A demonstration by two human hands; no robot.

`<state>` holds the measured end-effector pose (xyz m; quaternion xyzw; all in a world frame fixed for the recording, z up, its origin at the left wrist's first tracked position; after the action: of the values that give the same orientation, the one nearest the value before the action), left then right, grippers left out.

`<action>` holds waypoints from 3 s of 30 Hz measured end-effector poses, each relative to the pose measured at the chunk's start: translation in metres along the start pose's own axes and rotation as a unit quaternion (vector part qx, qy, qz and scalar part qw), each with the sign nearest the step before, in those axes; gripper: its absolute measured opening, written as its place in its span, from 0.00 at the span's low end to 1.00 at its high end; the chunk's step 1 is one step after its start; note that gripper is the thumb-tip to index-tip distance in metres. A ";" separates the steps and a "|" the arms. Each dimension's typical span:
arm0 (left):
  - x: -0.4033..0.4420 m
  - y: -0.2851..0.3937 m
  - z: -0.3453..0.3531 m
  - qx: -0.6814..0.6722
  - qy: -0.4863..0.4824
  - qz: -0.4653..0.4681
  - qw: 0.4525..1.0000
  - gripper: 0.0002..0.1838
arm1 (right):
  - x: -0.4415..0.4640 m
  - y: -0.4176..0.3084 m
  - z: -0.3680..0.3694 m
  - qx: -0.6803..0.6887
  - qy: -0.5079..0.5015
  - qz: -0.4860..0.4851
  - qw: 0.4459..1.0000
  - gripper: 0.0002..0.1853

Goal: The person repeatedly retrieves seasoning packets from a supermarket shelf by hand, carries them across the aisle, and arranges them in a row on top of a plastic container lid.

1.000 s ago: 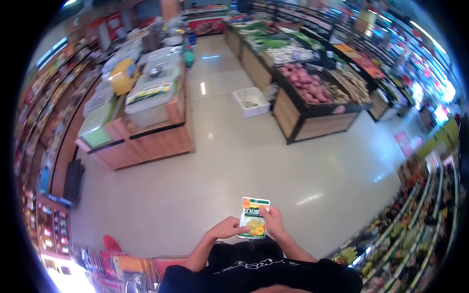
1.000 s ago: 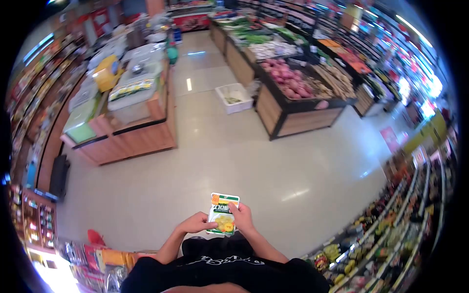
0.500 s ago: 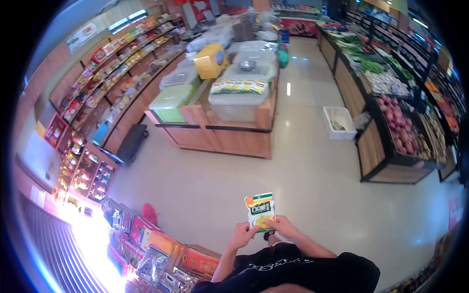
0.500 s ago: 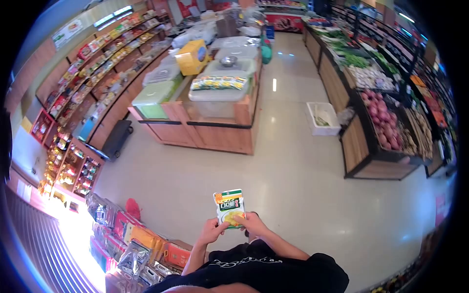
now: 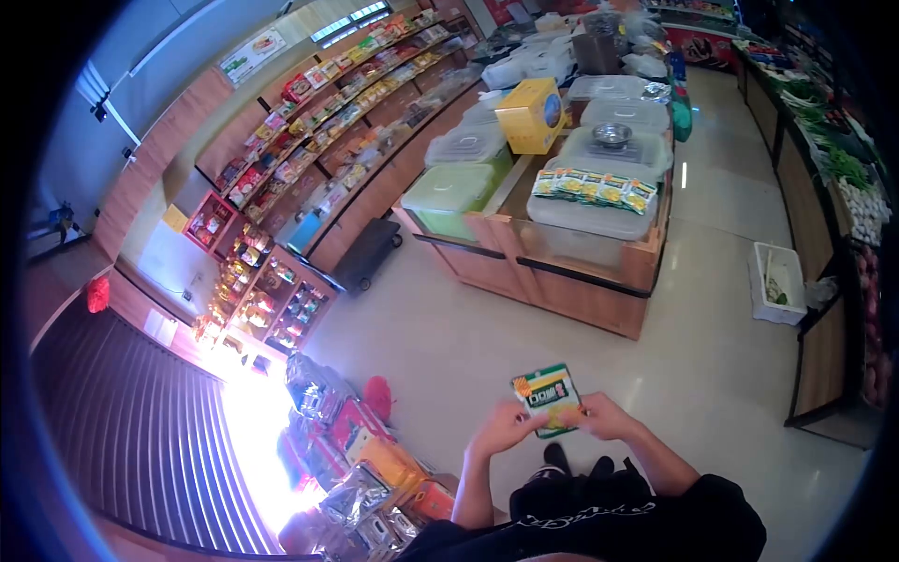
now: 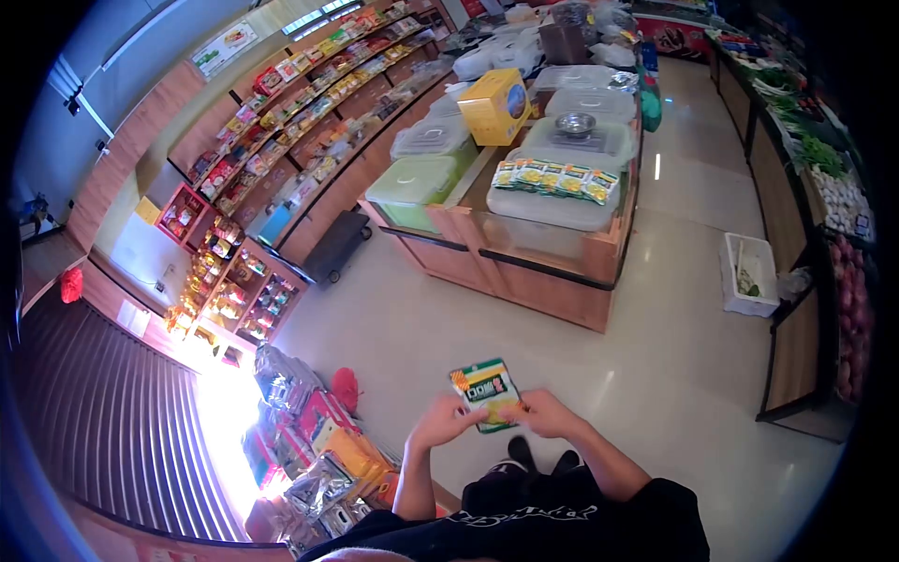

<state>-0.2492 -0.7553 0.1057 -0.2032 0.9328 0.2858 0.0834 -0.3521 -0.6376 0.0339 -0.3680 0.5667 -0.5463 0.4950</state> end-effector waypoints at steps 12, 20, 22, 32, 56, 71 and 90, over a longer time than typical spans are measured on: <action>0.159 -0.007 0.090 -0.147 -0.120 0.188 0.964 0.22 | 0.056 -0.009 -0.123 0.076 0.070 0.107 0.989 0.21; 0.348 0.084 -0.037 0.112 -0.078 0.394 0.909 0.27 | 0.129 -0.091 -0.248 0.237 0.239 -0.070 0.939 0.18; 0.374 0.095 -0.069 0.080 -0.076 0.417 0.902 0.27 | 0.154 -0.098 -0.268 0.260 0.290 -0.102 0.915 0.17; 0.484 0.035 -0.030 -0.028 -0.133 0.369 0.919 0.21 | 0.232 -0.054 -0.340 0.154 0.322 -0.036 0.933 0.16; 0.729 0.063 -0.050 -0.029 0.041 0.032 0.998 0.22 | 0.336 -0.011 -0.598 0.094 0.433 -0.052 0.895 0.15; 0.819 0.026 -0.105 0.192 0.082 0.100 0.973 0.30 | 0.432 -0.018 -0.607 0.006 0.553 0.019 0.833 0.31; 0.736 0.069 -0.038 -0.286 -0.371 0.129 0.874 0.19 | 0.329 -0.039 -0.492 0.482 0.584 -0.122 0.642 0.11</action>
<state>-0.9450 -0.9694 -0.0284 0.0249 0.7285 0.6031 0.3240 -0.9097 -0.8321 -0.0222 0.2521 0.3451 -0.8988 0.0977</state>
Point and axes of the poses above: each hand's wrist, its own x-axis towards the middle knuckle, its own z-axis out of the palm, y = z × x, the point moved 9 cm from there along x, towards the middle knuckle, and after that the axes turned 15 degrees about x, right-handed, at the moved point
